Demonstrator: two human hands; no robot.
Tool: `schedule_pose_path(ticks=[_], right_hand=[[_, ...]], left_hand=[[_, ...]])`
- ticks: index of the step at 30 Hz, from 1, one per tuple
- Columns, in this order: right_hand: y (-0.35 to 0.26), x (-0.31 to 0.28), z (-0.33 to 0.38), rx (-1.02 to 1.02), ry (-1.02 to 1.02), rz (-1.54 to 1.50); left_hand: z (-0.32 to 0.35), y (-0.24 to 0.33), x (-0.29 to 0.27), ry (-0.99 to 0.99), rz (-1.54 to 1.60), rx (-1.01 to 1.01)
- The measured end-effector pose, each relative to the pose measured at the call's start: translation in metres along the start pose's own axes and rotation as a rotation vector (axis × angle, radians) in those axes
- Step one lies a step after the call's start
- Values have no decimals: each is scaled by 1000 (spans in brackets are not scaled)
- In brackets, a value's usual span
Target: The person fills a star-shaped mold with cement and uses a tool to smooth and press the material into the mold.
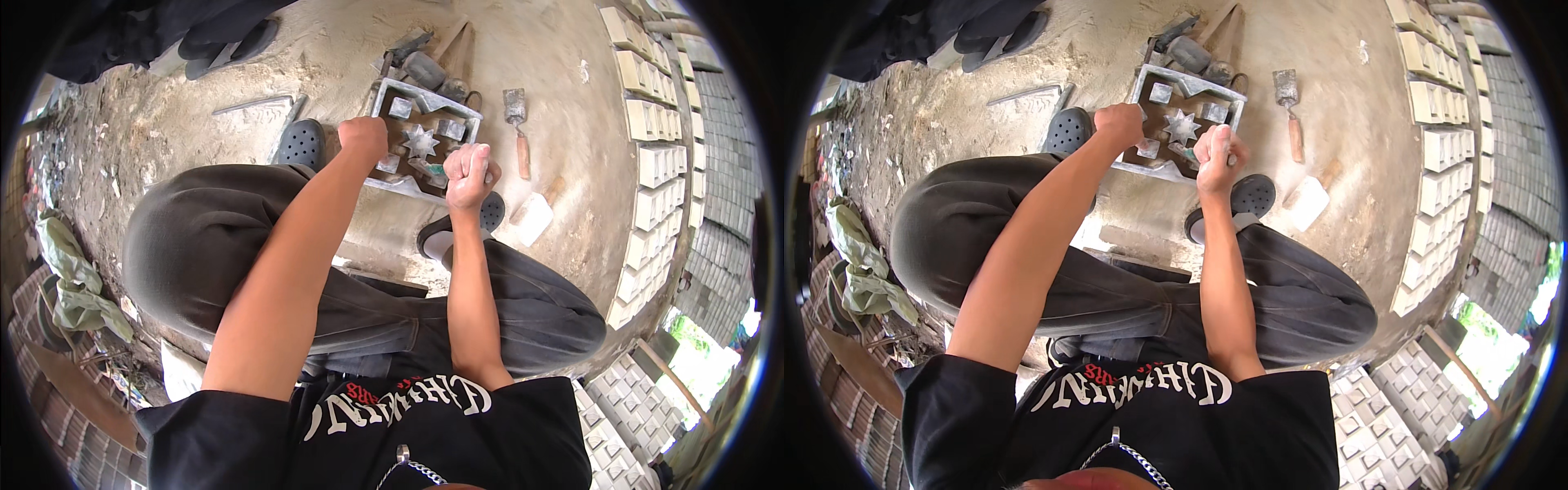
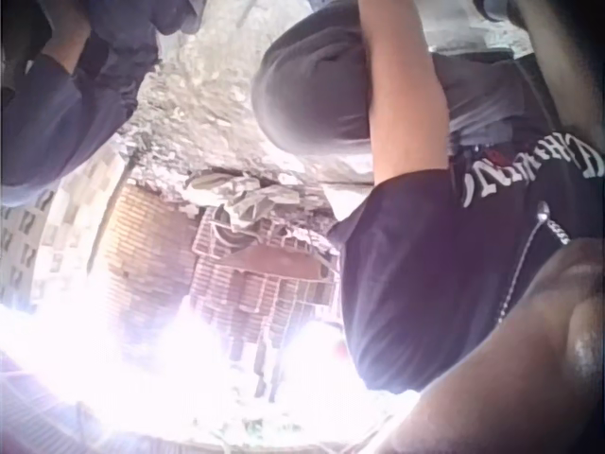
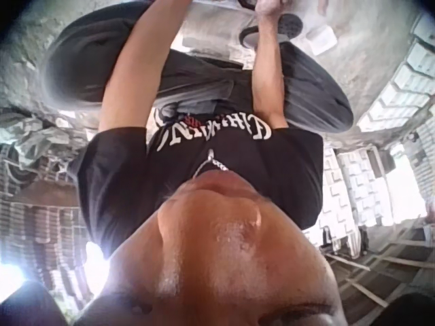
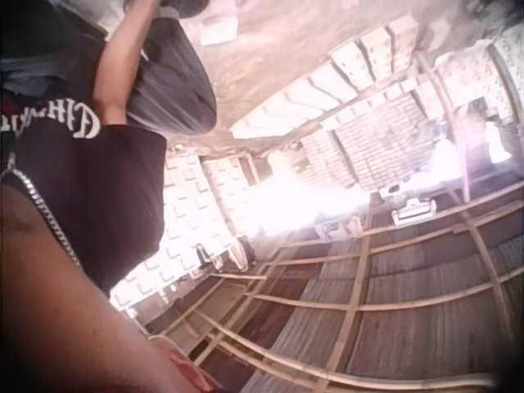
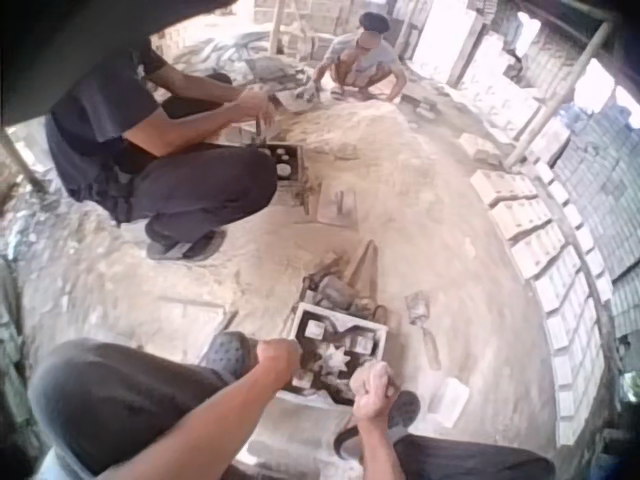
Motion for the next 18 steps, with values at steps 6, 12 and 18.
schedule_pose_path(ticks=[6,12,18], right_hand=[[17,8,10,19,-348,141],[39,-2,14,92,-236,249],[-4,24,7,-129,-382,126]], left_hand=[[4,1,2,45,-7,33],[-4,-3,10,59,36,44],[-6,-4,7,33,33,41]])
Point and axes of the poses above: each hand's wrist, its own z-axis away from the middle knuckle, its own x-axis out of the palm, y = z × x, the point moved 4 cm from there along -z, towards the middle knuckle
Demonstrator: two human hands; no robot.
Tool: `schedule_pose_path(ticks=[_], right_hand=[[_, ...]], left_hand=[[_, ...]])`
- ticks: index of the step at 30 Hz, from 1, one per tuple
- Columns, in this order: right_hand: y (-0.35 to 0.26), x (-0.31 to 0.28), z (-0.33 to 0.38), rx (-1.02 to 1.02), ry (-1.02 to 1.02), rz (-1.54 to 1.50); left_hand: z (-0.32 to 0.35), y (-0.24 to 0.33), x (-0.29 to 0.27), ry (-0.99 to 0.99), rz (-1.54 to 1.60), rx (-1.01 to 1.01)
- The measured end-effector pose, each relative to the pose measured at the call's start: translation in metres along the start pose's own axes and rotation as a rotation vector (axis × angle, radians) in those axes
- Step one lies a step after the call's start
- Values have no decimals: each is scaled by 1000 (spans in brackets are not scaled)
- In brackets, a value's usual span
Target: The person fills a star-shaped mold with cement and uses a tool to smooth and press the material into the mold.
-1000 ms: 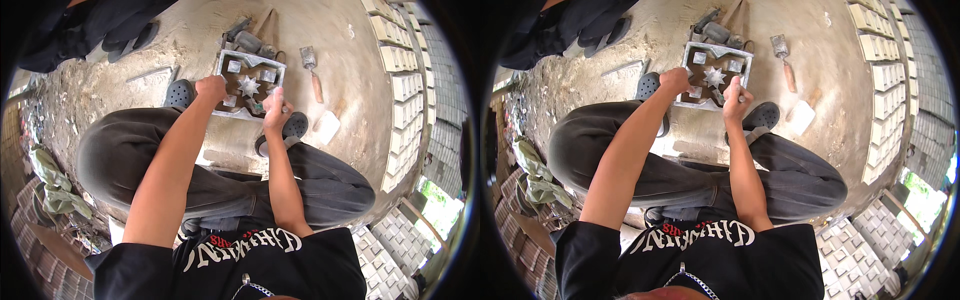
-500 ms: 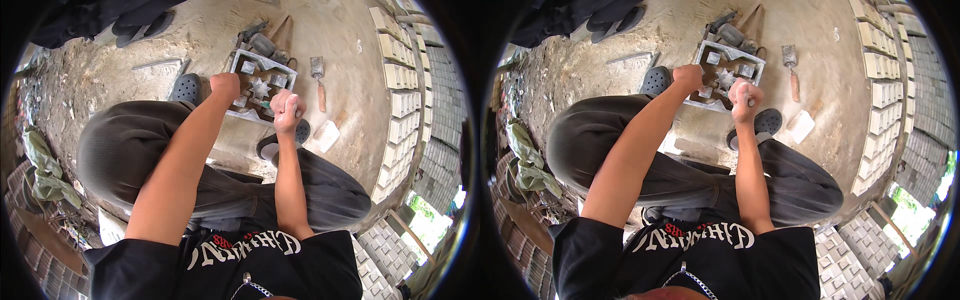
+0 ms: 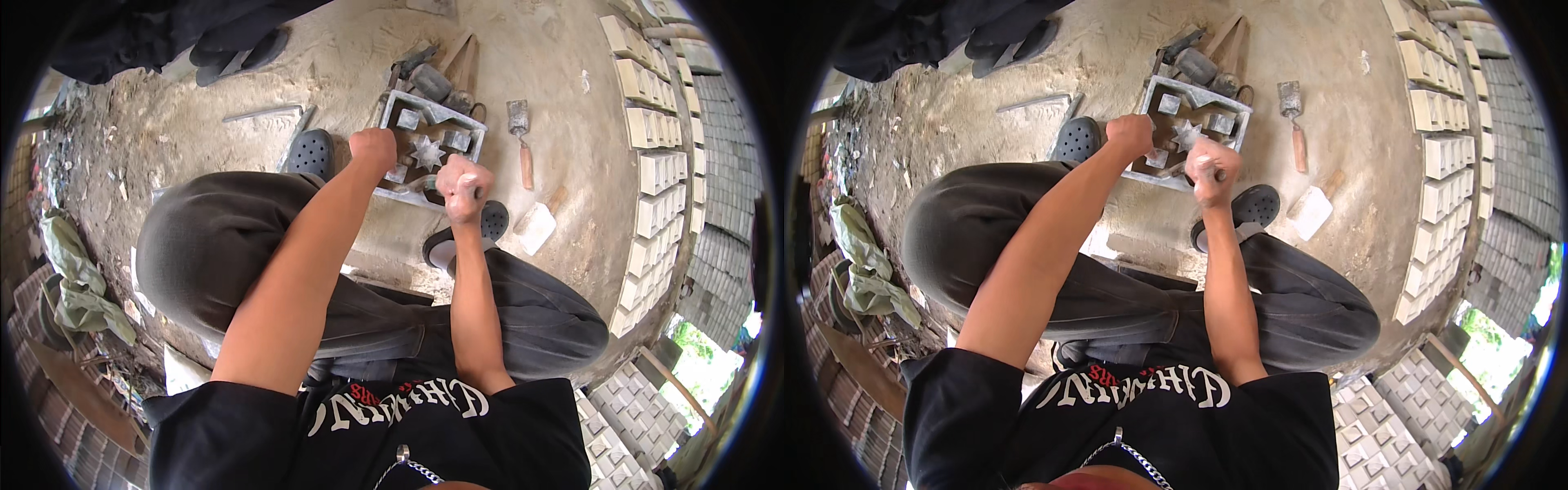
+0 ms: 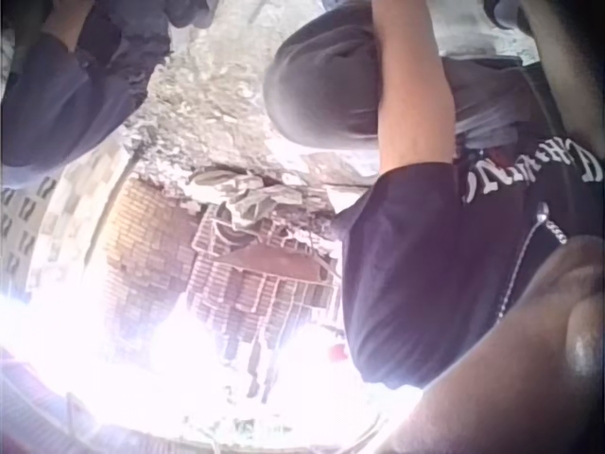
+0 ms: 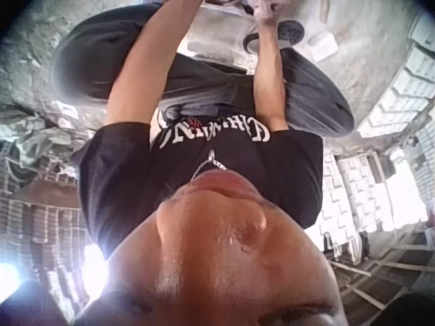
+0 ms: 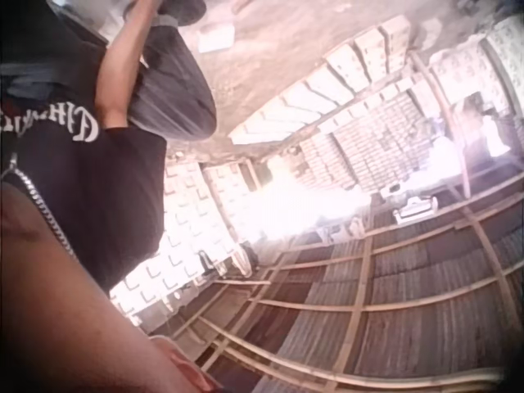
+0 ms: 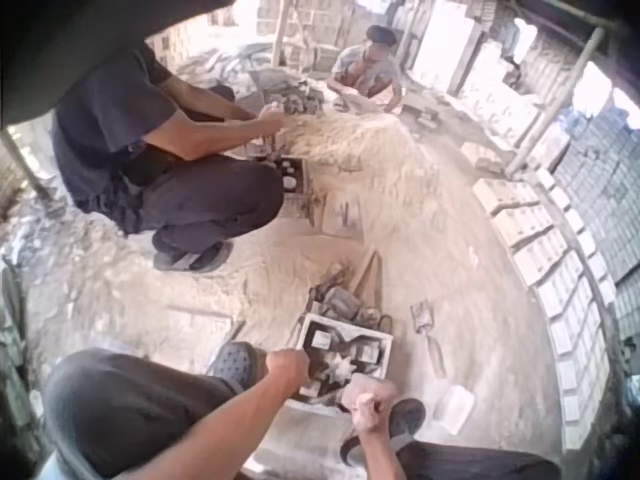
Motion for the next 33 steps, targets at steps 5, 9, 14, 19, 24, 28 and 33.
schedule_pose_path(ticks=[5,9,14,19,24,28,33], right_hand=[[51,3,24,398,137,272],[14,16,10,272,-17,326],[48,-4,29,308,100,347],[30,-7,21,297,200,233],[56,-20,25,198,228,295],[40,-37,21,198,542,-163],[7,-23,23,90,683,-112]], left_hand=[[1,1,0,-7,21,28],[5,-2,-5,-28,-4,-24],[6,4,-7,-25,-17,41],[9,4,-7,-10,-55,14],[3,5,-1,-18,-65,54],[-1,0,0,32,-125,27],[-8,7,-4,-140,-336,107]])
Point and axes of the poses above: each hand's wrist, its own z-axis away from the middle knuckle, its own x-axis out of the palm, y = z × x, the point moved 4 cm from there along -z, towards the middle knuckle
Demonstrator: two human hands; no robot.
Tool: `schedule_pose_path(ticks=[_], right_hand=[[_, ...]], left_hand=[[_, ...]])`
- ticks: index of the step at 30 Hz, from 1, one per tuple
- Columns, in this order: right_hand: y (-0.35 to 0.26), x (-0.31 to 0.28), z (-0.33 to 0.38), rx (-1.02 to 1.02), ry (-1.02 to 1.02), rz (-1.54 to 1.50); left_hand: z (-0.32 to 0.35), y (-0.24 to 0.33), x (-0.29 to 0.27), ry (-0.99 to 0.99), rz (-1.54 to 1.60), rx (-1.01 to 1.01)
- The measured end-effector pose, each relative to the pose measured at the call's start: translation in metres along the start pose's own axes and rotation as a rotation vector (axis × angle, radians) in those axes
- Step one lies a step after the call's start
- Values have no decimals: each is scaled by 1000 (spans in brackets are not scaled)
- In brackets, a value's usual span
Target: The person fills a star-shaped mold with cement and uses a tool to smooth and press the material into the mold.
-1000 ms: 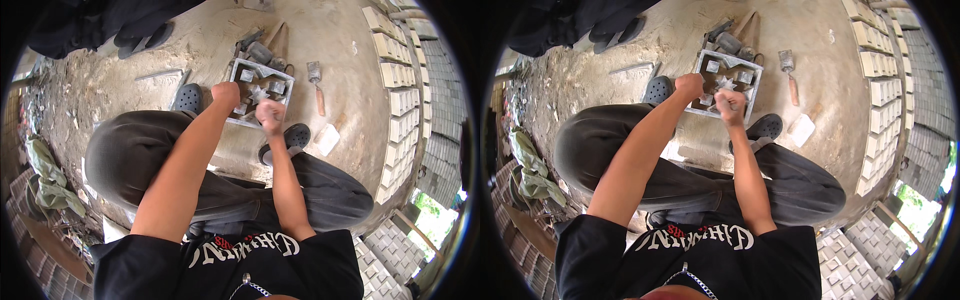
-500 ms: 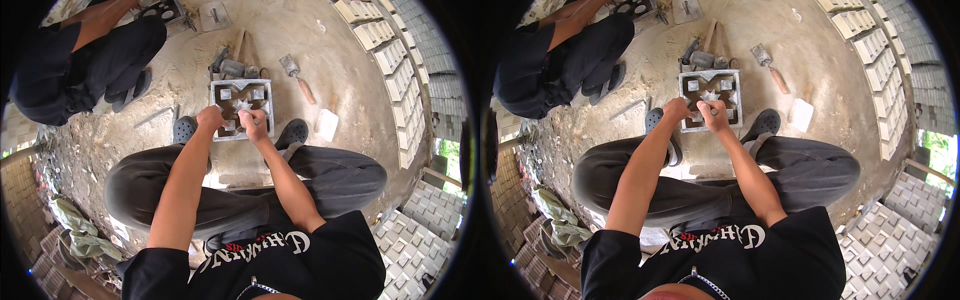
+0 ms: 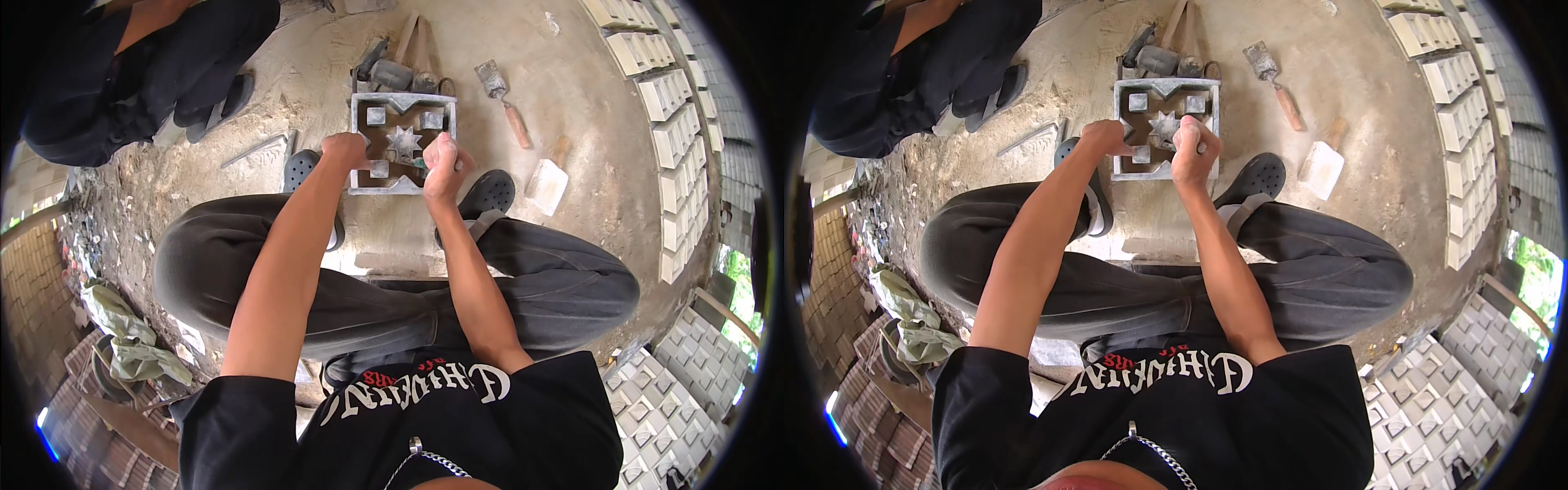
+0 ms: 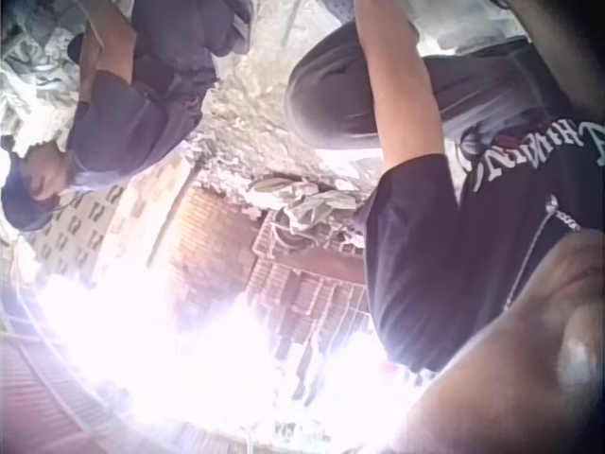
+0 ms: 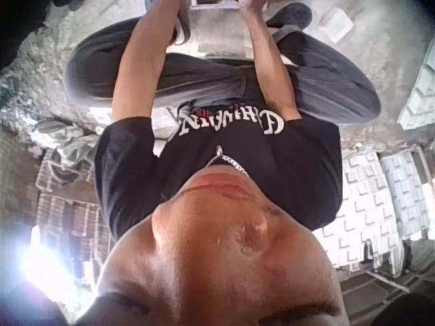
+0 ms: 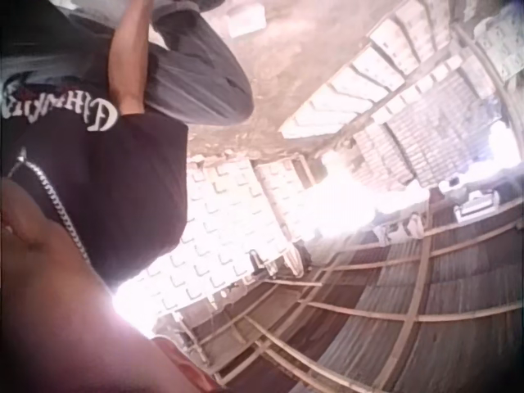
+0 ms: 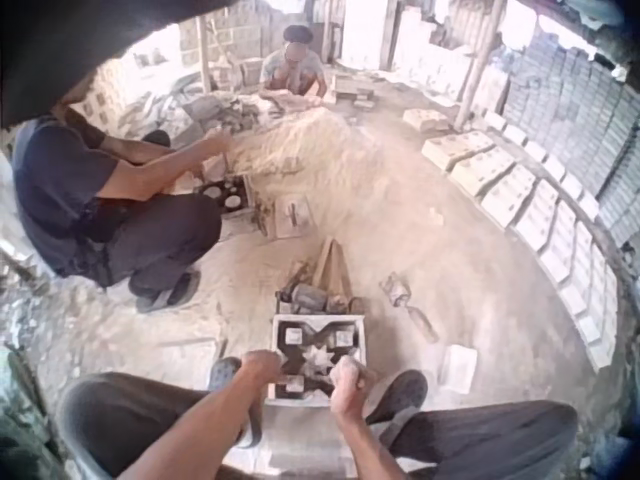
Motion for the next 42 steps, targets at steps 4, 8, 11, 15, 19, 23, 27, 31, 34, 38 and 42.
schedule_pose_path(ticks=[4,8,11,15,19,23,27,31,34,38,42], right_hand=[[62,-32,5,-10,-60,349],[24,-11,1,118,1,48],[43,-25,2,-6,-120,196],[27,-3,-16,93,-149,379],[43,-15,-15,80,-261,217],[50,-9,-9,187,-323,362],[26,-1,-4,169,-425,267],[42,5,-5,81,-520,474],[33,14,-4,175,-579,380],[48,23,11,-26,-723,527],[38,30,5,134,-744,478]], left_hand=[[4,8,-3,-2,27,4],[5,0,-1,51,63,11],[4,4,-3,49,62,35],[5,2,-2,48,59,-12],[2,-1,0,89,85,25],[8,0,-2,65,116,13],[12,2,-2,77,108,-4],[6,4,1,93,89,18],[6,-3,7,122,107,28],[4,-6,0,125,132,50],[14,-5,0,98,109,-7]])
Point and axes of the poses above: each hand's wrist, its own z-axis away from the middle knuckle, its own x-axis out of the palm, y = z × x, the point moved 4 cm from there along -z, towards the middle knuckle
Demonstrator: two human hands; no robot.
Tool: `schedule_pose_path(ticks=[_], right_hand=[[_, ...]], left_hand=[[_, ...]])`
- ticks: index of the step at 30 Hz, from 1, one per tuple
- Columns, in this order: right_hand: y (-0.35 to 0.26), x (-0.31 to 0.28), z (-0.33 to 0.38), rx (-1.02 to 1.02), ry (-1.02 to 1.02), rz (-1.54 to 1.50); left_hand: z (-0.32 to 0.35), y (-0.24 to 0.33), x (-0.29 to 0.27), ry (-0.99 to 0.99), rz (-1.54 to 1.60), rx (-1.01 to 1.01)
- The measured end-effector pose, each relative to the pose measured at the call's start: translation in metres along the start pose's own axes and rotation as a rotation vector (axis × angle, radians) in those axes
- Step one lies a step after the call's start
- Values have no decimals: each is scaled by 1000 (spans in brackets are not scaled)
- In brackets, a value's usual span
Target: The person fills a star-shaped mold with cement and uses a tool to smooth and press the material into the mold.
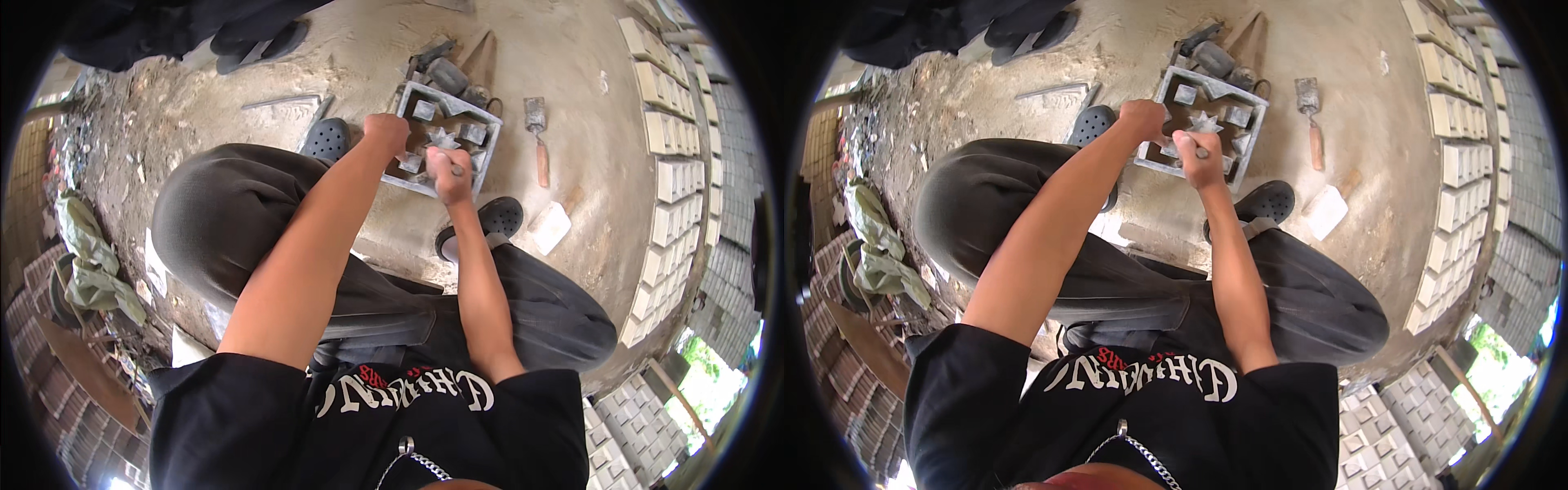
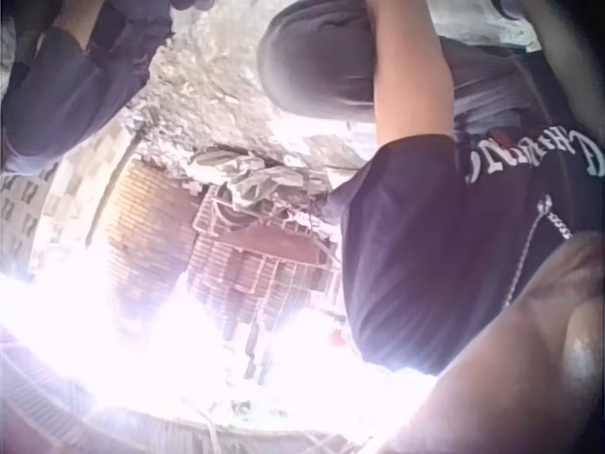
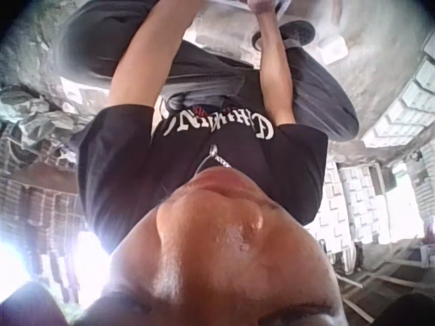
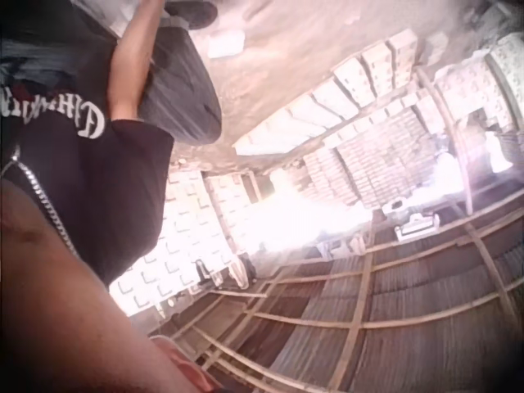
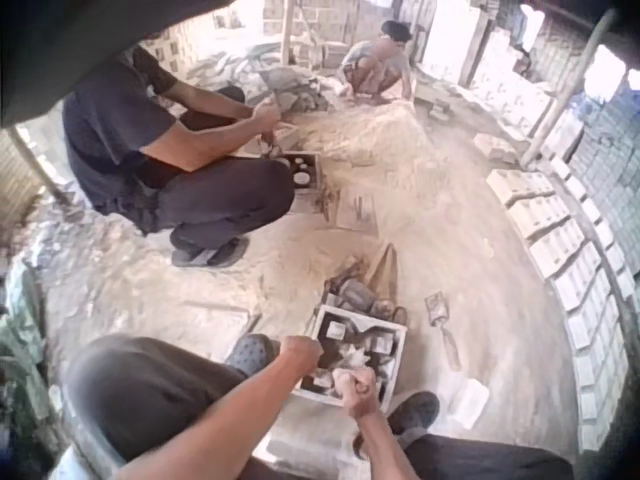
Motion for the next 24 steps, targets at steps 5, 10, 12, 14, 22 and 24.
schedule_pose_path(ticks=[5,10,12,14,22,24], right_hand=[[19,7,14,-103,33,160],[-1,5,21,-30,262,-155],[-20,12,31,-61,329,-239],[-18,21,42,-153,421,-251],[27,47,45,-107,453,-15],[25,43,43,-158,505,-25]], left_hand=[[-4,1,8,28,40,77],[-18,-3,6,4,0,46],[-16,0,4,-6,-19,39],[-17,2,1,1,-38,30],[-22,2,3,-13,-58,36],[-21,2,1,-19,-28,45]])
Point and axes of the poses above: each hand's wrist, its own z-axis away from the middle knuckle, its own x-axis out of the palm, y = z × x, the point moved 4 cm from there along -z, towards the middle knuckle
